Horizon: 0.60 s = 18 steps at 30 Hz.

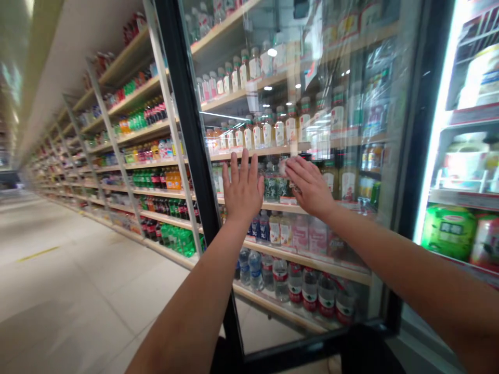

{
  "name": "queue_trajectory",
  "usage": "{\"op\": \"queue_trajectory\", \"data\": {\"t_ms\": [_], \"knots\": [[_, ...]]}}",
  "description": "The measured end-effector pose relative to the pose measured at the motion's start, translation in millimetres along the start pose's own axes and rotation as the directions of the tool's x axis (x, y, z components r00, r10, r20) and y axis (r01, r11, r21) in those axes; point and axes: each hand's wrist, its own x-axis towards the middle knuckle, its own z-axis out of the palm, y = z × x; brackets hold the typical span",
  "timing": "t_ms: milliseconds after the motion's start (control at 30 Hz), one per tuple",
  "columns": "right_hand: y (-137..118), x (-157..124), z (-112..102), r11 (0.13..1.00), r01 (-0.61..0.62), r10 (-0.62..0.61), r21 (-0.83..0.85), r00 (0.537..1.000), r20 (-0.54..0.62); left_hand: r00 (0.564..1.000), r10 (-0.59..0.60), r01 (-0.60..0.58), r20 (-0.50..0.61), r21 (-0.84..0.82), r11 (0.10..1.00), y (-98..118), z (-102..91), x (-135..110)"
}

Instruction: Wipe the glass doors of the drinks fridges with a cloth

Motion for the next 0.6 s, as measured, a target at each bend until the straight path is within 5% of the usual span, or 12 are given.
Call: {"op": "queue_trajectory", "data": {"t_ms": [67,233,367,467,600], "knots": [[5,13,-1,1.0,0.012,-0.012,-0.012,1.0,0.008,1.0,0.002,-0.002,-0.004,-0.007,1.0,-1,0.5,-1],[21,13,-2,0.986,-0.153,0.135,-0.068,0.967,-0.215,1.0,0.002,-0.002,0.01,-0.026,1.0,0,-0.6,-4],[-3,-9,4,0.999,-0.006,0.003,-0.042,0.997,-0.072,1.0,0.0,0.0,0.014,-0.028,1.0,0,-1.0,-6],[-7,-1,6,1.0,0.019,-0.019,-0.021,1.0,-0.007,1.0,0.003,-0.003,0.008,-0.008,1.0,-1,-0.1,-7],[8,9,3,0.987,-0.151,0.139,-0.045,0.969,-0.206,1.0,-0.001,0.001,0.02,-0.006,1.0,-1,-0.8,-10]]}}
